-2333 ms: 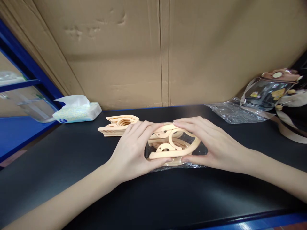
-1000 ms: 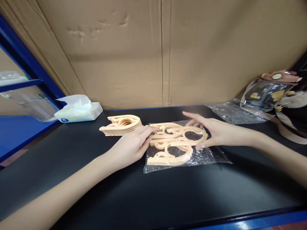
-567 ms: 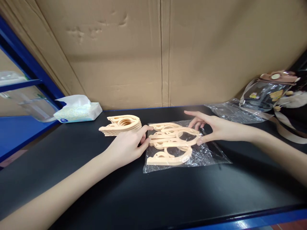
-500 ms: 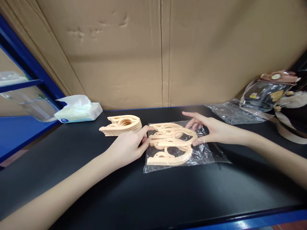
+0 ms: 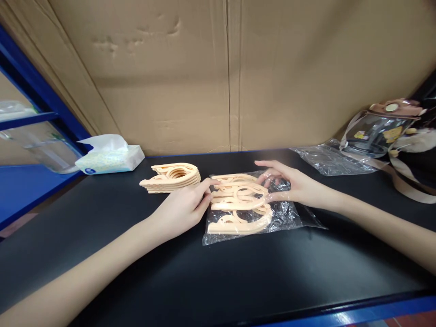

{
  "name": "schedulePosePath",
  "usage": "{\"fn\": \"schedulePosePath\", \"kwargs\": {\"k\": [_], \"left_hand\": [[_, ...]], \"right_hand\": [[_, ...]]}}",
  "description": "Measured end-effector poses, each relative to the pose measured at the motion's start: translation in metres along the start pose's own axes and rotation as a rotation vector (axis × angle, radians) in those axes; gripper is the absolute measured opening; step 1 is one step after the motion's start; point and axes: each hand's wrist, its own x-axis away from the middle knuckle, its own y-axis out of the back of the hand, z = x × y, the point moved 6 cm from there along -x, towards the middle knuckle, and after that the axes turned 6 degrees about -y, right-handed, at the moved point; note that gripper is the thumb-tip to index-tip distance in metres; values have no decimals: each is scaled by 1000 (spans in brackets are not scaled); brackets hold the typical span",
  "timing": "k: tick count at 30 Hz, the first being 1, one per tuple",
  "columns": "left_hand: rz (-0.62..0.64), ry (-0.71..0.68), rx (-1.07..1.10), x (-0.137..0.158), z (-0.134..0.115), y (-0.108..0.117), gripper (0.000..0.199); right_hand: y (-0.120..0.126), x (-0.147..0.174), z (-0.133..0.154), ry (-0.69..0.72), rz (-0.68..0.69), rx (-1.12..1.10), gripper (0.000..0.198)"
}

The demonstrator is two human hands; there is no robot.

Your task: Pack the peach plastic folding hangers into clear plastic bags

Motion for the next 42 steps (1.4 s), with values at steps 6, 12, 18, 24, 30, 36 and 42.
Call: {"fn": "schedulePosePath", "kwargs": {"k": [6,12,18,24,30,36,42], "left_hand": [[23,22,-7,0,0,-1,23],[-50,39,-79,0,-10,11,34],[-69,-216,-114,-8,-47,10,37],[45,-344,11,-25,-89,-14,51],[53,-449,-55,-29,-108,-33,57],[68,-512,-44,-22,-110,-44,75],[-55,-506,13,-21,-111,-34,52]], "right_hand": [[-4,-2,2,8,-23,20,75],[26,2,-7,-103,22,293,73],[65,5,-42,-379,-134,497,75],[41,-1,-47,-439,-6,5,80],[45,-1,-27,-423,-159,-303,69],[39,-2,-16,-297,-208,-443,65],[24,-3,-6,-98,-168,-470,55]]}}
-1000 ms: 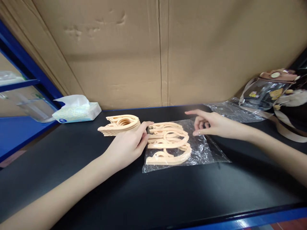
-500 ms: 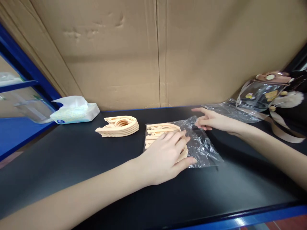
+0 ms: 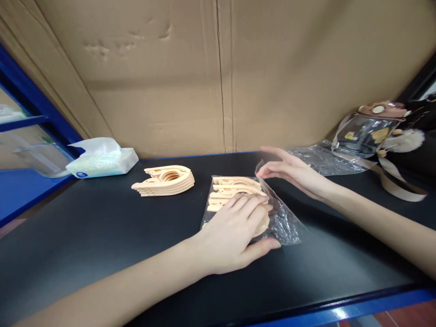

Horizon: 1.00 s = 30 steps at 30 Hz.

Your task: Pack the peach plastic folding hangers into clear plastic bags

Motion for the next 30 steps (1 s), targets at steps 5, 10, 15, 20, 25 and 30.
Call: {"fn": "schedulePosePath", "kwargs": {"k": [5,10,15,20,25,30], "left_hand": [[-259,-106,-264,-2,-14,16,39],[-202,-311,-418,-5,-26,6,38],[-229,-330,-414,-3,-23,3,26],[-240,-288,-431,-3,-20,3,38],[-263,-319,-369,-3,-22,3,26],[-269,-299,-329,-6,-19,3,28]], "right_hand": [[-10,0,-3,65,87,26,64],[-23,0,-5,50,119,35,64],[-12,0,2,137,-20,102,40],[-3,-6,-1,153,-33,116,42],[-14,-10,-8,156,2,136,49],[-29,-9,-10,193,31,163,42]]}}
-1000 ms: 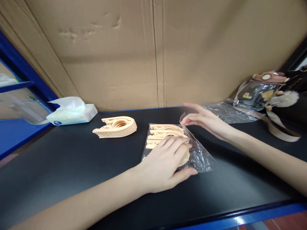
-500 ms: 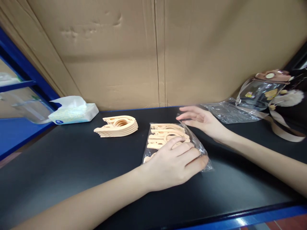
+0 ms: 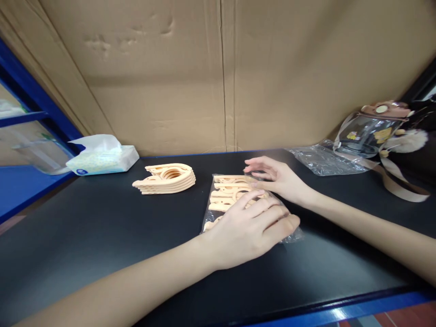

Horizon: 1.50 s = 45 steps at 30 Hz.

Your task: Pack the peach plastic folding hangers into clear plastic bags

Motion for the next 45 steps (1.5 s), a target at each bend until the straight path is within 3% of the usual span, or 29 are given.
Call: {"fn": "schedulePosePath", "kwargs": {"k": [4,10,13,16,23,28,32,37,40,45], "left_hand": [[25,38,-24,1,4,-3,26],[-29,157,128,6,14,0,13],[-72,207,191,7,17,3,10],[-106,230,236,7,18,5,9],[-168,266,395,7,20,8,13],[-132,288,434,9,22,6,11],[-41,192,315,8,16,5,7],[87,-9,53,8,3,4,26],[48,-93,-35,8,-2,6,17],[-6,-201,25,10,-3,9,14]], "right_hand": [[-6,1,4,20,7,10,36],[30,-1,5,30,-284,163,25],[40,-6,-13,-106,-177,166,31],[38,-7,-23,-202,-30,148,21],[23,-7,-19,-159,79,-23,24],[21,-10,-29,-186,83,15,20],[20,-12,-33,-187,78,46,22],[24,-11,-36,-227,0,68,26],[25,-10,-35,-220,-39,90,26],[26,-9,-31,-156,-78,107,25]]}}
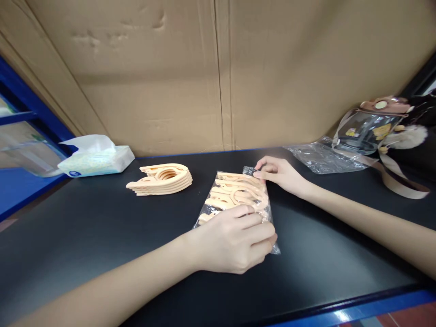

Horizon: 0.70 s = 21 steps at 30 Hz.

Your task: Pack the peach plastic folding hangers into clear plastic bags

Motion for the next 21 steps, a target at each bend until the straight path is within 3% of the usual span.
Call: {"fn": "schedulePosePath", "kwargs": {"k": [6,10,14,17,21], "left_hand": [[47,0,130,6,7,-4,20],[28,141,204,11,16,-6,21],[106,348,309,17,29,-13,26],[174,445,304,21,37,-16,38],[302,471,274,27,41,-20,60]], "right_hand": [[4,3,0,45,-68,30,30],[3,7,8,100,-141,224,27],[3,8,12,131,-173,371,24],[4,10,17,208,-218,520,18],[-2,14,25,348,-200,729,15]]}}
